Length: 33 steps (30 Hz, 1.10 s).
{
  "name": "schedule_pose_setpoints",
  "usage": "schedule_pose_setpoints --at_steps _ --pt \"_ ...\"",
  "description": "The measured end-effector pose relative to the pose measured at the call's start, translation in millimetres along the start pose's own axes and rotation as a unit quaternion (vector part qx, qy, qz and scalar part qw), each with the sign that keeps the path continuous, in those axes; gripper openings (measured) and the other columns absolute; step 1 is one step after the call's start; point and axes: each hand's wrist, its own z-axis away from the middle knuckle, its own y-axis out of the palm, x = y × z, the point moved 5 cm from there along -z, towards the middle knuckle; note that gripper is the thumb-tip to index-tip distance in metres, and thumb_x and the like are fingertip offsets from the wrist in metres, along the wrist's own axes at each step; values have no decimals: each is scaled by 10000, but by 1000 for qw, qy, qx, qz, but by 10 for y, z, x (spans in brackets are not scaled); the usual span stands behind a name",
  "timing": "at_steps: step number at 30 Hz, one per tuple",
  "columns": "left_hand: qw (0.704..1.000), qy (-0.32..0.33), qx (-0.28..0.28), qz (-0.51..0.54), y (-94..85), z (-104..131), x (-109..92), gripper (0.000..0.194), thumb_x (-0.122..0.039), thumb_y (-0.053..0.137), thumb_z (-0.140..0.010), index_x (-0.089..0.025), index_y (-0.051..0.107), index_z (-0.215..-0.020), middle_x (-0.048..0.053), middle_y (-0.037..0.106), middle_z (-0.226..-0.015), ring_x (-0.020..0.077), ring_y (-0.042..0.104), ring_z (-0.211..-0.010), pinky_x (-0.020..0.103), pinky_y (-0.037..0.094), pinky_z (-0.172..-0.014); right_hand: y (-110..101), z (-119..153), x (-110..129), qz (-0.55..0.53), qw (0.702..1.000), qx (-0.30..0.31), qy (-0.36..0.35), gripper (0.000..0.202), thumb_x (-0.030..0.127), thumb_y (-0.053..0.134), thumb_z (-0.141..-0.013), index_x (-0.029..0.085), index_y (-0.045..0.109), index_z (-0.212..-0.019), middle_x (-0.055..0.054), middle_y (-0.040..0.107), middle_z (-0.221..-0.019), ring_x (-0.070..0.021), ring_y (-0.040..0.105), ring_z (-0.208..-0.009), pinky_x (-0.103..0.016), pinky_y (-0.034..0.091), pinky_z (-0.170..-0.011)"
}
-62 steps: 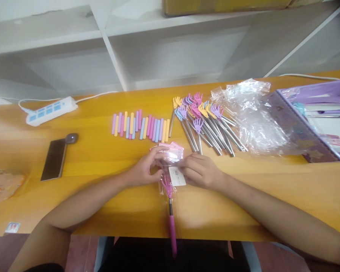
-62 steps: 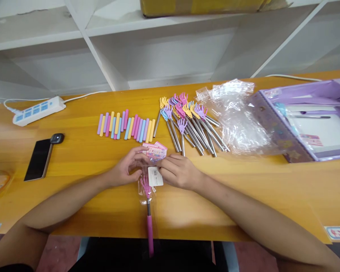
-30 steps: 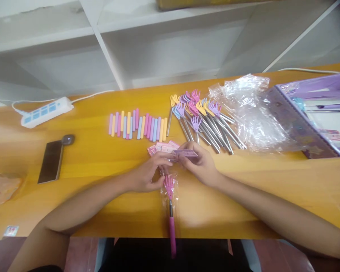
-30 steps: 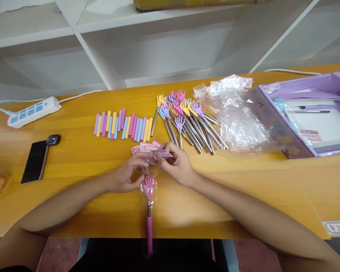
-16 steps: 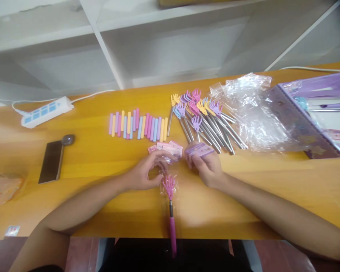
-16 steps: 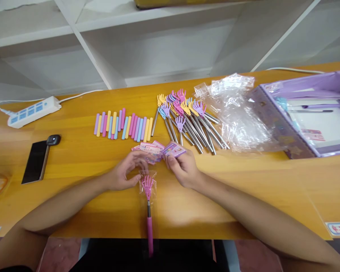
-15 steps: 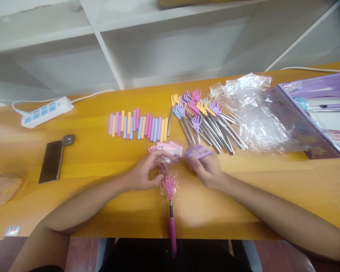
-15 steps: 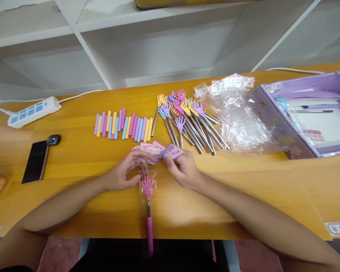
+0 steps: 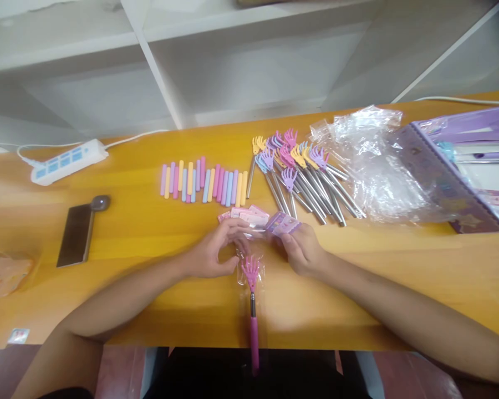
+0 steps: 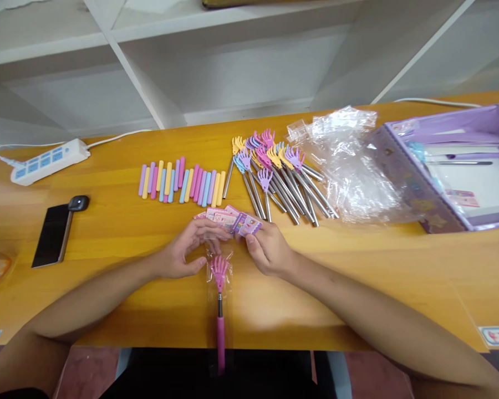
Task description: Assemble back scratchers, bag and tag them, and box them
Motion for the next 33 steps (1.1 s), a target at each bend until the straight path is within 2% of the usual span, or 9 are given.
schedule_pose_setpoints --at_steps 7,10,14,18,23,26,31,33 --pt "1000 5 -10 6 -10 -10 -14 647 -137 673 -966 -271 410 -1542 170 619 -1418 244 676 -1194 422 600 -991 -38 -63 102 51 997 -51 -18 339 253 408 -1133 190 670 -926 -122 676 -1058 -224 659 -1020 -398 574 -884" --pt "1000 3 -12 9 -6 -16 -30 645 -127 660 -977 -268 391 -1547 180 616 -1436 229 682 -1161 418 599 -977 -106 -64 121 82 993 -87 -21 241 190 504 -1094 198 734 -1020 -119 694 -1142 -218 682 -1060 -394 591 -893" --pt "1000 2 -10 7 -2 -21 -38 672 -123 667 -979 -276 361 -1557 201 608 -1475 220 691 -1107 430 601 -957 -154 -50 119 84 989 -118 -26 218 138 615 -1037 230 759 -1172 -92 729 -1075 -202 721 -949 -369 617 -803" --pt "1000 8 -5 5 1 -28 -43 661 -138 663 -981 -267 367 -1558 215 593 -1506 214 686 -1081 441 607 -953 -107 -48 82 46 990 -132 -11 244 103 704 -984 230 690 -1192 -33 727 -935 -136 680 -741 -287 596 -669" --pt "1000 -2 -2 -1 3 -30 -45 642 -169 671 -984 -261 390 -1555 215 597 -1506 223 694 -1076 463 614 -964 -62 -35 16 14 989 -144 27 183 154 720 -988 218 644 -1143 -38 727 -967 -127 684 -748 -269 608 -672" --pt "1000 0 -1 2 5 -29 -40 656 -192 673 -990 -264 381 -1572 214 586 -1511 226 689 -1085 458 613 -969 -90 -24 12 0 987 -160 27 180 162 716 -993 223 643 -1146 -39 721 -959 -127 682 -745 -265 600 -664" --pt "1000 6 -4 -2 -2 -11 -7 681 -182 673 -978 -262 381 -1588 174 634 -1352 238 690 -1098 458 611 -980 -76 -75 63 40 993 -112 -2 211 127 710 -989 222 669 -1172 -32 733 -948 -127 699 -756 -268 599 -690" --pt "1000 1 -1 -8 -4 4 12 704 -196 684 -974 -266 375 -1603 174 629 -1360 258 697 -1141 487 602 -1020 -72 -102 77 52 994 -97 -6 211 128 700 -993 219 681 -1182 -27 727 -916 -132 690 -742 -279 589 -683"
